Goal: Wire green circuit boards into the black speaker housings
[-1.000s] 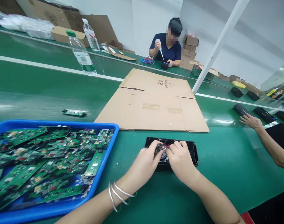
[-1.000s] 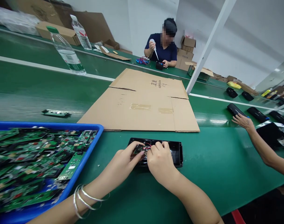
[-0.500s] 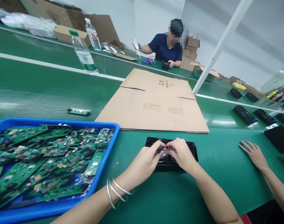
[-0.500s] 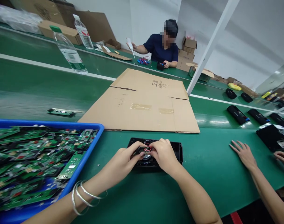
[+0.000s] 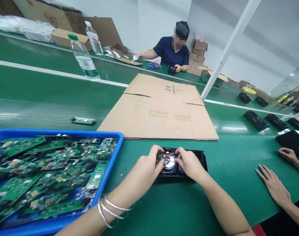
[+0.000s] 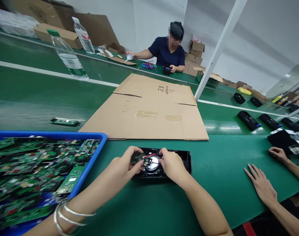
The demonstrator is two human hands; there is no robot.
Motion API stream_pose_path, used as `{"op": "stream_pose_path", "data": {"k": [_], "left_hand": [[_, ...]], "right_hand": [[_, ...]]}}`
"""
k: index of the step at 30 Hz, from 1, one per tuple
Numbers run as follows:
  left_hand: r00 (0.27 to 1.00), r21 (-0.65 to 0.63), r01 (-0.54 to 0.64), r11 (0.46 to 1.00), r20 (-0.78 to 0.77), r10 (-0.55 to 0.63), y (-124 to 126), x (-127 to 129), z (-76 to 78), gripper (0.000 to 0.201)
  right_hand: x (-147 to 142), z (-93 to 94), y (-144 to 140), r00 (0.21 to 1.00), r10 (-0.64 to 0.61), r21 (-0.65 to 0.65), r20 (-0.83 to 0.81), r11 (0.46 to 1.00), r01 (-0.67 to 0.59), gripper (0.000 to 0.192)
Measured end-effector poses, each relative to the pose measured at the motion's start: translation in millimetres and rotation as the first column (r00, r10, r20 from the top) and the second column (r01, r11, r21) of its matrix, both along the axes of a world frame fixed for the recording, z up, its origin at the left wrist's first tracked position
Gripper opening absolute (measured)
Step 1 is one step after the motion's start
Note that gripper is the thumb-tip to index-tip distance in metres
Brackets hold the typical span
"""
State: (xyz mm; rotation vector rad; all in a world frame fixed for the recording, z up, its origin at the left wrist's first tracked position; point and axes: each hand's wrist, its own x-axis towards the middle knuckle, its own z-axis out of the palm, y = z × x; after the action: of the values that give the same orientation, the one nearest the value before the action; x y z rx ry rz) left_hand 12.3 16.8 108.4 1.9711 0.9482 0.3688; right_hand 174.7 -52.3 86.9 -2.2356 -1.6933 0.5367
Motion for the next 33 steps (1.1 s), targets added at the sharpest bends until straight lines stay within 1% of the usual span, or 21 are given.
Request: {"op": "stream_pose_path", "data": {"k": [2, 3, 6, 8, 10, 11, 14, 16, 21, 23, 25, 29, 31, 33], "left_hand": [[1.0, -0.009, -0.008, 1.0, 0.008, 0.008, -0.5, 1.1, -2.3, 0.024], [1.0, -0.014, -0.015, 1.0, 0.017, 0.015, -0.7, 1.9, -3.6, 0.024], [0.998, -0.018, -0.039, 0.999, 0.045, 0.04, -1.8, 4.7, -7.2, 0.025], [0.997, -0.029, -0.046, 0.999, 0.067, 0.048, -2.8, 7.0, -9.0, 0.026], [0.994, -0.05, -0.043, 0.998, 0.099, 0.047, -4.3, 9.1, -9.8, 0.025], [0.993, -0.056, -0.039, 0.998, 0.111, 0.045, -5.1, 10.1, -9.8, 0.025], [0.993, -0.023, -0.034, 0.999, 0.111, 0.036, -7.7, 11.8, -8.8, 0.022], [0.995, 0.011, -0.031, 0.999, 0.096, 0.029, -9.0, 12.1, -7.9, 0.02], [0.995, 0.07, 0.006, 0.997, 0.098, -0.013, -10.8, 12.3, -9.6, 0.015], [0.996, 0.089, 0.016, 0.996, 0.091, -0.024, -11.5, 12.8, -11.6, 0.014], [0.997, 0.096, 0.026, 0.995, 0.072, -0.033, -12.0, 13.3, -13.1, 0.013], [0.996, 0.098, 0.041, 0.994, 0.074, -0.049, -11.2, 13.6, -13.2, 0.01], [0.996, 0.101, 0.052, 0.994, 0.072, -0.059, -10.1, 13.2, -12.4, 0.009], [0.996, 0.09, 0.066, 0.994, 0.054, -0.071, -9.7, 12.9, -11.8, 0.009]], "right_hand": [[3.7, 5.3, -1.7, 0.994, -0.028, 0.071, -0.104, 0.997, 0.036, 0.011], [5.9, 9.5, -3.3, 0.989, -0.02, 0.113, -0.147, 0.993, 0.037, 0.01], [9.8, 22.5, -10.1, 0.972, 0.091, 0.202, -0.216, 0.978, -0.047, 0.013], [8.4, 26.6, -14.1, 0.959, 0.123, 0.199, -0.255, 0.977, -0.072, 0.013], [4.3, 25.3, -16.3, 0.957, 0.11, 0.178, -0.268, 0.982, -0.063, 0.01], [1.9, 23.1, -16.6, 0.962, 0.11, 0.18, -0.248, 0.981, -0.066, 0.008], [-4.4, 15.3, -15.6, 0.98, 0.166, 0.236, -0.107, 0.962, -0.137, 0.009], [-6.6, 11.6, -14.5, 0.983, 0.181, 0.267, -0.02, 0.949, -0.169, 0.012], [-7.4, 5.8, -12.8, 0.979, 0.15, 0.255, 0.138, 0.95, -0.181, 0.007], [-7.7, 2.4, -12.6, 0.963, 0.154, 0.268, 0.221, 0.94, -0.212, 0.007], [-8.6, -1.8, -12.8, 0.928, 0.167, 0.304, 0.333, 0.912, -0.274, 0.01], [-11.7, -8.3, -13.4, 0.81, 0.198, 0.36, 0.552, 0.82, -0.445, 0.022], [-13.7, -8.8, -13.9, 0.766, 0.2, 0.363, 0.611, 0.789, -0.496, 0.026], [-16.1, -7.4, -14.8, 0.741, 0.198, 0.357, 0.642, 0.778, -0.518, 0.027]]}}
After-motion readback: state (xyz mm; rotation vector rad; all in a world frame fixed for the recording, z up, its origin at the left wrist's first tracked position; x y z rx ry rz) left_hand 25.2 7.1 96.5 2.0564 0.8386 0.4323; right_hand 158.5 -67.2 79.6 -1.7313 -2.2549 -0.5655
